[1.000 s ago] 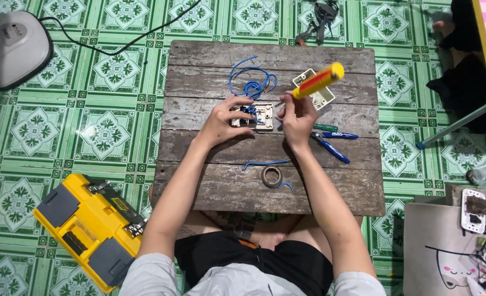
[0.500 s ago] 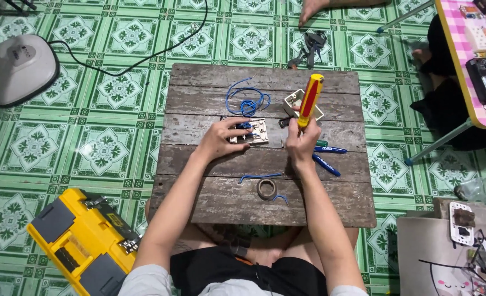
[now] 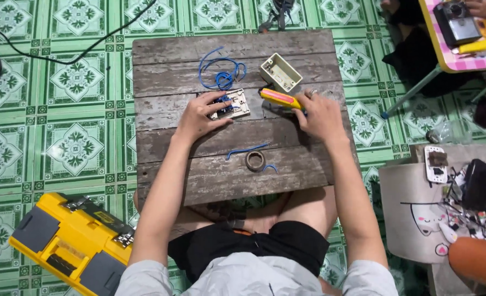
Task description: Installing and securing internal electrical wiring into a small component box using a screwdriver and pliers.
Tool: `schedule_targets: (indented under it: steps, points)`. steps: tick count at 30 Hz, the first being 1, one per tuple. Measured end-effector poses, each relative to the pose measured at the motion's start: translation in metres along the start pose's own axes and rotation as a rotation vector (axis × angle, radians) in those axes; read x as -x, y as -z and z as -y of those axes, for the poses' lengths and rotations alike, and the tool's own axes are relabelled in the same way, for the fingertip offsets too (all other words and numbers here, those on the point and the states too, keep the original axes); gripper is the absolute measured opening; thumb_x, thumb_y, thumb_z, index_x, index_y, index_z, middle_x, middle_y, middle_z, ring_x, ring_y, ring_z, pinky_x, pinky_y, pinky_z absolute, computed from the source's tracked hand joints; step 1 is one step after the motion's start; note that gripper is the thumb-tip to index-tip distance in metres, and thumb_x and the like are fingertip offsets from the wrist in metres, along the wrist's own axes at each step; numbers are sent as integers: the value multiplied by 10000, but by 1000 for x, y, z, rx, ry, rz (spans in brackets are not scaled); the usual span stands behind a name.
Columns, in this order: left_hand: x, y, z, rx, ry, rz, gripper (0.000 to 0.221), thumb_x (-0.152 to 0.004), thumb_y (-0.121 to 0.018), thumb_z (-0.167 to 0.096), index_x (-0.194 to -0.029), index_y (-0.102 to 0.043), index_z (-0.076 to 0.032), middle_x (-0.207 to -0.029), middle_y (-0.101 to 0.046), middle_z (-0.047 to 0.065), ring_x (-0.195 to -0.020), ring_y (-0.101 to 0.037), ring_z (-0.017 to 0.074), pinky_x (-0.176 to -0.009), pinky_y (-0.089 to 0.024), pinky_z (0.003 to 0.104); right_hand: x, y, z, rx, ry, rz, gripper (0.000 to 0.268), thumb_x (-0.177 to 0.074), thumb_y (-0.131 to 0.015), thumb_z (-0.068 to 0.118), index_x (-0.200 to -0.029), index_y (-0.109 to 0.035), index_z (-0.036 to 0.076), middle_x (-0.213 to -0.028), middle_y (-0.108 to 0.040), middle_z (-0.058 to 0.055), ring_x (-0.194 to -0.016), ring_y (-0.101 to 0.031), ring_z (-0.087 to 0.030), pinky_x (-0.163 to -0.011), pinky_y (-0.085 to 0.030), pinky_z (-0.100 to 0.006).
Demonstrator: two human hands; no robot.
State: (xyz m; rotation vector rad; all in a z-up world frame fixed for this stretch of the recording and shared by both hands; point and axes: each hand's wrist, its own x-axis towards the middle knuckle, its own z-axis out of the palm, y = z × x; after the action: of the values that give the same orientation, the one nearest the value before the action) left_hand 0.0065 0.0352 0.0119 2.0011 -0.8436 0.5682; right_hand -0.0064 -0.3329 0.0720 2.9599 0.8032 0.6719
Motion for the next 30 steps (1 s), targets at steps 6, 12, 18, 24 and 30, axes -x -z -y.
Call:
schedule_targets:
  steps: [6, 12, 18, 24, 30]
  points:
    - [-5, 6, -12, 44, 10, -48, 449, -770, -920, -161, -1195, -780, -127, -1138, -755, 167, -1045, -717, 400, -915, -577, 490, -3, -13, -15, -40, 16, -132, 356, -808, -875, 272, -1131, -730, 242, -886, -626, 3, -843, -636, -259, -736, -542, -372]
    - [-2, 0, -12, 49, 68, -78, 473, -860, -842, -290, -1284, -713, -124, -1135, -734, 117, -1042, -708, 364, -914, -568, 486, 3, -38, -16, -201, -45, -173, 337, -838, -892, 218, -1099, -679, 213, -765, -643, -11, -1065, -635, -254, -892, -500, -394]
    - [-8, -3, -16, 213, 140, -187, 523, -869, -852, -423, -1292, -712, -148, -1123, -724, 78, -1029, -718, 314, -909, -552, 439, -1, -13, -3, -268, -9, -150, 195, -874, -847, 191, -1015, -713, 193, -1037, -685, -20, -1070, -605, -280, -860, -485, -395]
    - [-8, -15, -15, 314, 146, -289, 485, -752, -961, -183, -1190, -760, -134, -1098, -755, 66, -1025, -731, 275, -923, -550, 392, 4, -11, -9, -116, -3, 65, 138, -833, -838, 253, -960, -786, 236, -935, -652, -10, -953, -609, -260, -807, -487, -389]
    - [-12, -12, -25, 287, 132, -282, 489, -758, -957, -197, -1189, -739, -121, -1144, -759, 85, -1071, -722, 322, -945, -552, 447, -6, -14, -8, -97, -72, 214, 152, -861, -813, 245, -993, -770, 184, -1008, -667, -60, -989, -620, -293, -825, -488, -407]
